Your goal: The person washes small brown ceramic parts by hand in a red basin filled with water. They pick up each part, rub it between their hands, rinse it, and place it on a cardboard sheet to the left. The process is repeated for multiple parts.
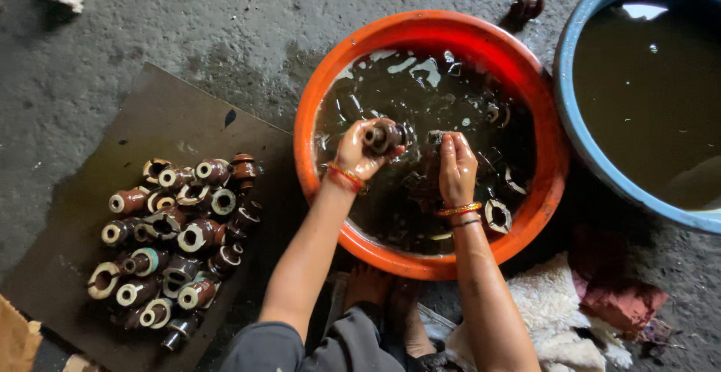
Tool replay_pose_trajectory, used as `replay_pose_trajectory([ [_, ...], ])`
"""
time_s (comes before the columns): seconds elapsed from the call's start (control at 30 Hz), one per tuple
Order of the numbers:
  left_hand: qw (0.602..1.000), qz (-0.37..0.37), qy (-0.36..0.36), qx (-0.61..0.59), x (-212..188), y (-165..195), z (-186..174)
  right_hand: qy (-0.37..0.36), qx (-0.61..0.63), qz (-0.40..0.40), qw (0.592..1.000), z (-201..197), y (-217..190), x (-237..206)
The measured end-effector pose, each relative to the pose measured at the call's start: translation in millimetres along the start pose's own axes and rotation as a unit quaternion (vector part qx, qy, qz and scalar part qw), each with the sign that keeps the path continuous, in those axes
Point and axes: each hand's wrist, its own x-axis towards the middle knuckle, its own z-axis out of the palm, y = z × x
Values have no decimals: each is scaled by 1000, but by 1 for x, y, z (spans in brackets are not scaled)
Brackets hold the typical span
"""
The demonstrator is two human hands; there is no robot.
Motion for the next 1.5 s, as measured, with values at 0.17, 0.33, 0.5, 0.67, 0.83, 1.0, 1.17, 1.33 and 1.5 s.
replay_pose_trajectory([
  [0.17, 998, -7, 62, 2, -2, -28, -17, 16, 195, -49, 979, 1, -12, -6],
  [0.33, 989, 11, 56, 138, 14, -47, -33, -9, 26, -188, 982, 8, -37, -19],
  [0.5, 997, 37, 42, 57, 19, -55, -38, -89, -324, -362, 870, 36, -55, -27],
  [0.67, 968, 235, 29, 84, 23, -55, -31, -83, -466, -297, 829, 58, -45, -24],
  [0.83, 940, 282, 29, 191, 14, -53, -21, -2, -303, -49, 952, 71, -14, -26],
  [1.0, 945, 273, 3, 180, 4, -50, -11, 34, -131, 39, 990, 62, 34, -15],
  [1.17, 962, 256, -34, 86, 12, -48, -18, -107, 110, 125, 980, 25, 54, 10],
  [1.33, 984, 138, 82, -76, 23, -48, -36, 6, -163, 146, 976, 5, 10, 15],
  [1.5, 985, 119, 32, -122, 28, -46, -48, -32, -432, -37, 901, 18, -12, 19],
])
